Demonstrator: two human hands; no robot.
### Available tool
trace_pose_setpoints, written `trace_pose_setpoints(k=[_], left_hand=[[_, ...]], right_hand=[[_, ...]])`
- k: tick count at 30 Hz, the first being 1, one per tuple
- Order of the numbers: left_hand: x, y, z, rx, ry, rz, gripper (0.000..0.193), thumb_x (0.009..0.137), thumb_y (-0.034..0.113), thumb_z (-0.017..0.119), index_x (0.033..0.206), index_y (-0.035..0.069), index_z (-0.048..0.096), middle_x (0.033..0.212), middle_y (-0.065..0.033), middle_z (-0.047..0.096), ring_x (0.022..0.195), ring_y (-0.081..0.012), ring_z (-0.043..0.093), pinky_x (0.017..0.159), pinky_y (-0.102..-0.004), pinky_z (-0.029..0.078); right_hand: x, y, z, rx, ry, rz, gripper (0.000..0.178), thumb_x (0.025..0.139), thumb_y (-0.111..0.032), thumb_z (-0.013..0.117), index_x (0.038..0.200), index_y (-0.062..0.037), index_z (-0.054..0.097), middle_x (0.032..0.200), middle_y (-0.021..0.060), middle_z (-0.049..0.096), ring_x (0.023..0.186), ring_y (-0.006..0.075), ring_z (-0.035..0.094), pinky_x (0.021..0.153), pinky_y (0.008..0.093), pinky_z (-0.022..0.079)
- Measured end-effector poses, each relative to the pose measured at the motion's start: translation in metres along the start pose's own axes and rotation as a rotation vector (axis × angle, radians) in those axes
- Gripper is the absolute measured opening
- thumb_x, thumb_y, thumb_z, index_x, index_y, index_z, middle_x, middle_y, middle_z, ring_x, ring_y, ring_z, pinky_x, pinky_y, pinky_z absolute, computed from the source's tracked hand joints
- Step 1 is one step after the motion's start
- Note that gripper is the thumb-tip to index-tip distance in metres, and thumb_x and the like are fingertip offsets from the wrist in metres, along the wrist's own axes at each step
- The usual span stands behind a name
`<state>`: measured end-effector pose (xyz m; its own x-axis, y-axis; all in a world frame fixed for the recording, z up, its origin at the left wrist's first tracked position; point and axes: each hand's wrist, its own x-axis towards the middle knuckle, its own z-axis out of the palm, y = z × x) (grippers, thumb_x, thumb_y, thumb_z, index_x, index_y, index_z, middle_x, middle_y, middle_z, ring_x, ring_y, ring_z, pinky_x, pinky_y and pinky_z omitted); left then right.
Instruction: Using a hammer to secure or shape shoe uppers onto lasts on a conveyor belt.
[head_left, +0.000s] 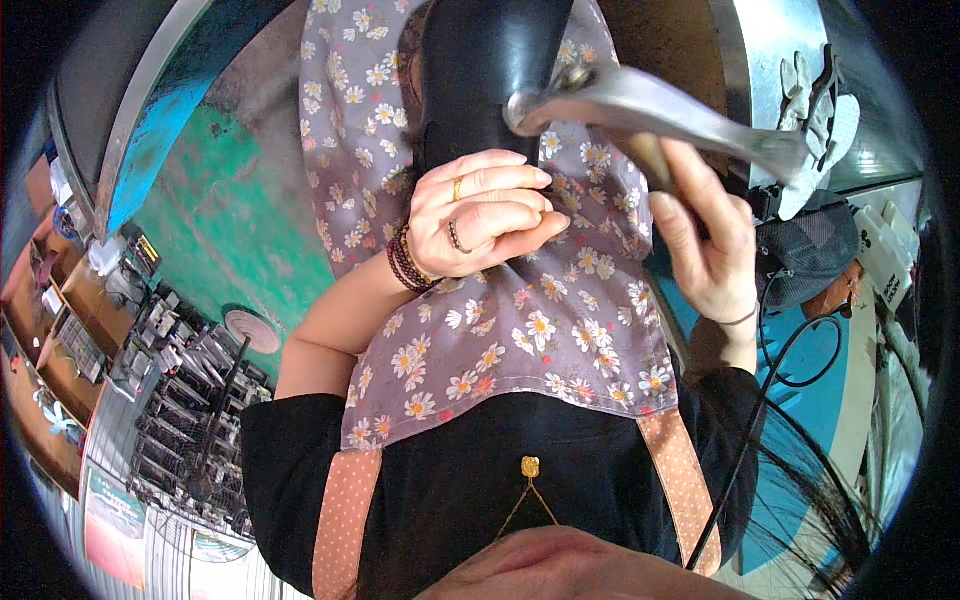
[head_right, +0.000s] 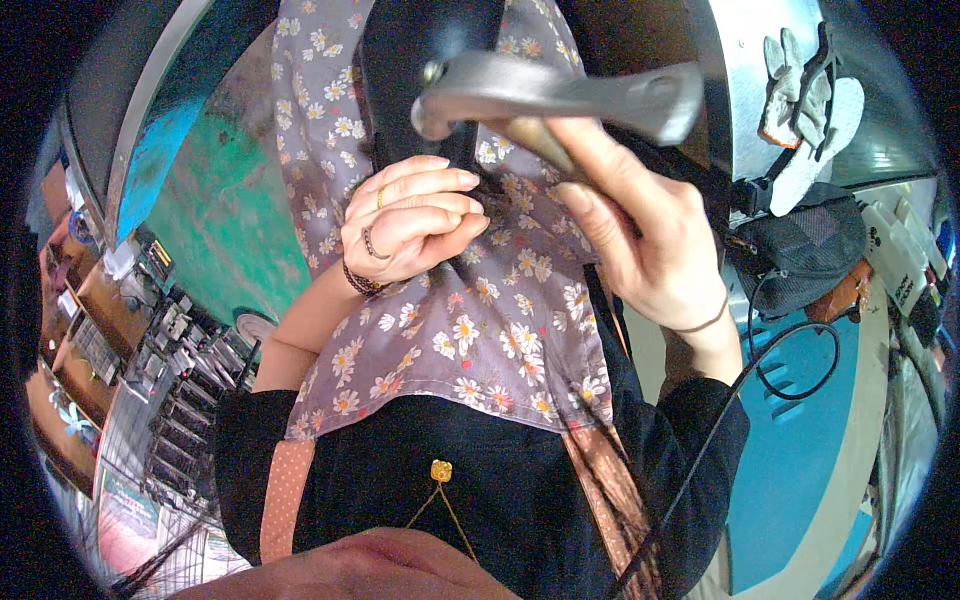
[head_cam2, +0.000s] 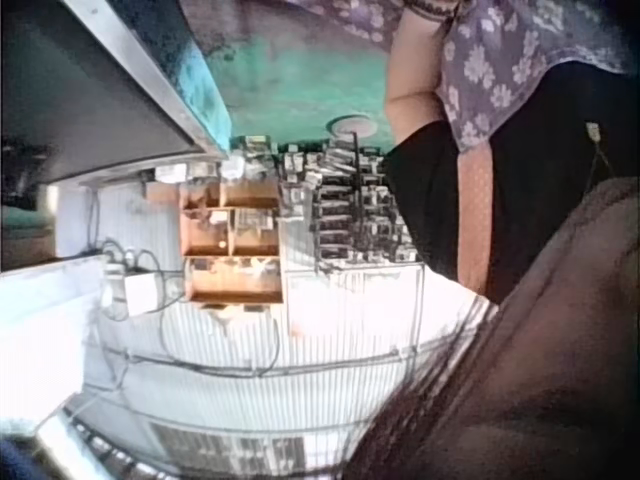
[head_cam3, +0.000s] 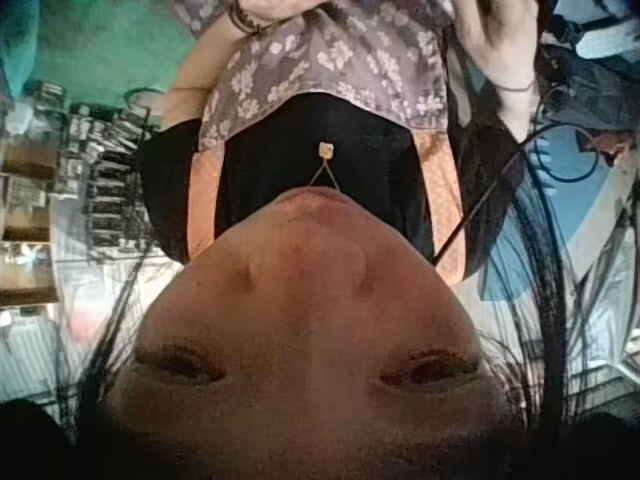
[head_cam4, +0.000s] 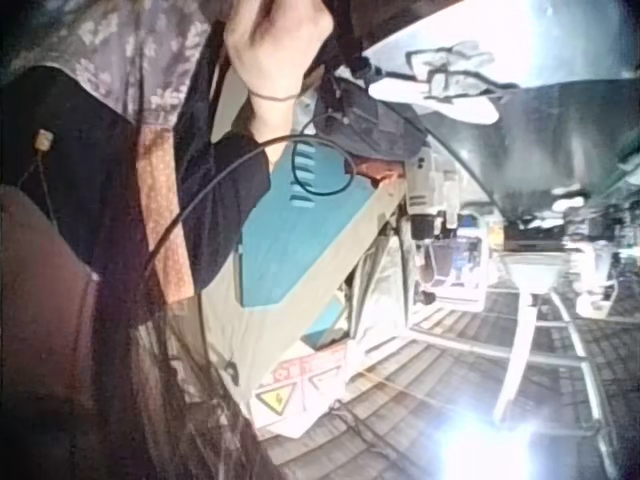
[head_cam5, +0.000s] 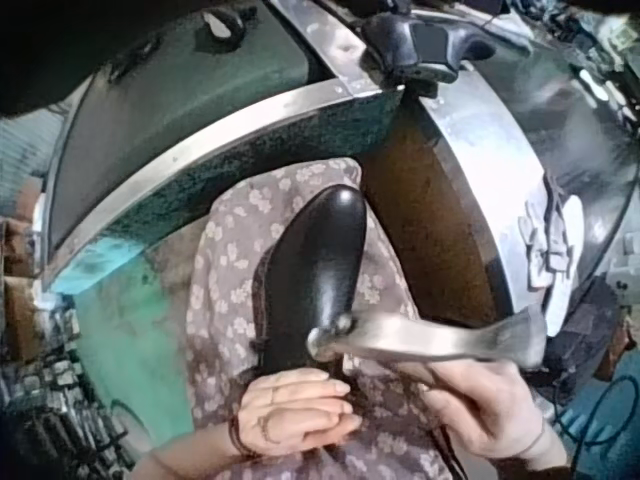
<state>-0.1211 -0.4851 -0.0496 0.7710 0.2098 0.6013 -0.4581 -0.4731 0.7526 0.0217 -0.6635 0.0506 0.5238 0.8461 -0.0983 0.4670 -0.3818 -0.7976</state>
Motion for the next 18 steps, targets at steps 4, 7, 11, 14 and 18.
trace_pose_setpoints(k=[4, 7, 11, 14, 18], left_hand=[[-0.004, -0.002, -0.002, -0.004, -0.012, -0.015, 0.033, 0.068, 0.009, 0.086, 0.084, 0.009, 0.057, 0.080, -0.0026, 0.069, 0.086, -0.0206, 0.070, 0.080, -0.0360, 0.057], [-0.003, 0.000, -0.003, 0.000, 0.002, -0.021, 0.033, 0.067, 0.009, 0.086, 0.084, 0.009, 0.058, 0.080, -0.0027, 0.070, 0.086, -0.0208, 0.070, 0.080, -0.0357, 0.057], [-0.002, -0.001, 0.000, 0.005, 0.005, -0.017, 0.031, 0.067, 0.008, 0.085, 0.082, 0.009, 0.058, 0.080, -0.0026, 0.070, 0.086, -0.0209, 0.070, 0.079, -0.0354, 0.057], [-0.001, 0.000, -0.004, 0.011, 0.001, -0.027, 0.031, 0.067, 0.008, 0.085, 0.081, 0.009, 0.058, 0.079, -0.0027, 0.070, 0.085, -0.0208, 0.070, 0.079, -0.0353, 0.057], [0.003, 0.001, -0.004, 0.000, 0.000, -0.026, 0.031, 0.067, 0.007, 0.085, 0.080, 0.009, 0.058, 0.078, -0.0034, 0.069, 0.083, -0.0209, 0.070, 0.076, -0.0352, 0.057]], right_hand=[[-0.002, 0.004, 0.008, 0.033, -0.098, 0.110, 0.040, 0.088, -0.008, 0.064, 0.127, -0.0051, 0.057, 0.108, 0.0217, 0.066, 0.096, 0.0358, 0.067, 0.079, 0.0360, 0.055], [-0.005, 0.009, 0.005, -0.012, -0.040, 0.026, 0.041, 0.089, -0.008, 0.064, 0.129, -0.0052, 0.056, 0.104, 0.0219, 0.067, 0.093, 0.0362, 0.068, 0.077, 0.0360, 0.055], [-0.003, 0.004, 0.010, 0.032, -0.130, 0.134, 0.041, 0.089, -0.007, 0.063, 0.130, -0.0046, 0.055, 0.112, 0.0224, 0.065, 0.098, 0.0344, 0.067, 0.080, 0.0352, 0.055], [0.003, 0.008, 0.007, 0.017, -0.104, 0.083, 0.039, 0.089, -0.007, 0.062, 0.128, -0.0035, 0.056, 0.114, 0.0222, 0.064, 0.100, 0.0342, 0.067, 0.083, 0.0339, 0.054], [0.009, 0.011, 0.014, 0.037, 0.024, 0.040, 0.041, 0.091, -0.007, 0.061, 0.131, -0.0045, 0.054, 0.119, 0.0208, 0.063, 0.107, 0.0334, 0.064, 0.087, 0.0337, 0.052]])
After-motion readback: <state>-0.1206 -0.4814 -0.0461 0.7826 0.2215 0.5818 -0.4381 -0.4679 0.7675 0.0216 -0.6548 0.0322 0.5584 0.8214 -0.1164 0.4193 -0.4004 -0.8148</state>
